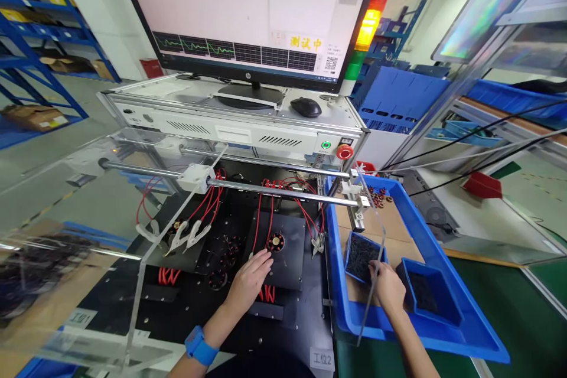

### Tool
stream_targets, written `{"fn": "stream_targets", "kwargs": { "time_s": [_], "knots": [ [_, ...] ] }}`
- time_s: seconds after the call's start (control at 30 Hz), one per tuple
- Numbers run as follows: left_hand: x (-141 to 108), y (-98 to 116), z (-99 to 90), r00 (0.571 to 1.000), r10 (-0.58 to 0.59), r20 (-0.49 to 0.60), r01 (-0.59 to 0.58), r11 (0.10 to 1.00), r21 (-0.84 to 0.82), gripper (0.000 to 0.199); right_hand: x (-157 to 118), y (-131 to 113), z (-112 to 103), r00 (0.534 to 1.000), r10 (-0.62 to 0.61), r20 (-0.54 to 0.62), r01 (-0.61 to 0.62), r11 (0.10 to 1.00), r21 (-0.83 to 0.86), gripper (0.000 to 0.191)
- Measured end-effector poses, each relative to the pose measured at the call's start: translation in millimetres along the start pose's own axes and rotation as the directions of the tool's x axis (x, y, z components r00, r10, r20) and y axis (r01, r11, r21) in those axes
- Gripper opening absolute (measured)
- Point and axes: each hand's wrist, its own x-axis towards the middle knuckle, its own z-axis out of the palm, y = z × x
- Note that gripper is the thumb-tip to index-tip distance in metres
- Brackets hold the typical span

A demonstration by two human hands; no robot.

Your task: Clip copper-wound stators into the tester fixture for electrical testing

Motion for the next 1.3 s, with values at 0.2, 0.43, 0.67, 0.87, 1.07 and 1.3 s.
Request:
{"fn": "stream_targets", "kwargs": {
  "time_s": [0.2, 0.43, 0.67, 0.87, 1.07, 1.3],
  "knots": [
    [11, 9, -14.2, 0.969, -0.236, -0.072, 0.224, 0.963, -0.149, 0.020, 6, 8, 1, 0.998, 0.068, 0.018, -0.070, 0.990, 0.123, 0.024],
    [69, 11, -21.0, 0.875, -0.456, -0.166, 0.391, 0.865, -0.315, 0.018, 9, 13, -31, 0.948, 0.314, -0.054, -0.169, 0.640, 0.750, 0.027],
    [99, 11, 4.0, 0.900, -0.433, 0.049, 0.435, 0.882, -0.184, 0.018, -65, -65, -144, 0.988, 0.039, -0.147, 0.144, 0.073, 0.987, 0.032],
    [87, 25, 8.4, 0.923, -0.372, 0.096, 0.374, 0.927, -0.006, 0.034, -80, -159, -119, 0.962, -0.274, -0.011, 0.017, 0.021, 1.000, 0.027],
    [72, 27, 10.5, 0.929, -0.355, 0.101, 0.353, 0.935, 0.041, 0.046, -27, -215, -23, 0.985, -0.119, 0.127, -0.133, -0.042, 0.990, 0.036],
    [73, 25, 5.3, 0.935, -0.328, 0.136, 0.325, 0.945, 0.042, 0.047, -1, -233, -1, 0.959, -0.126, 0.253, -0.267, -0.106, 0.958, 0.036]
  ]
}}
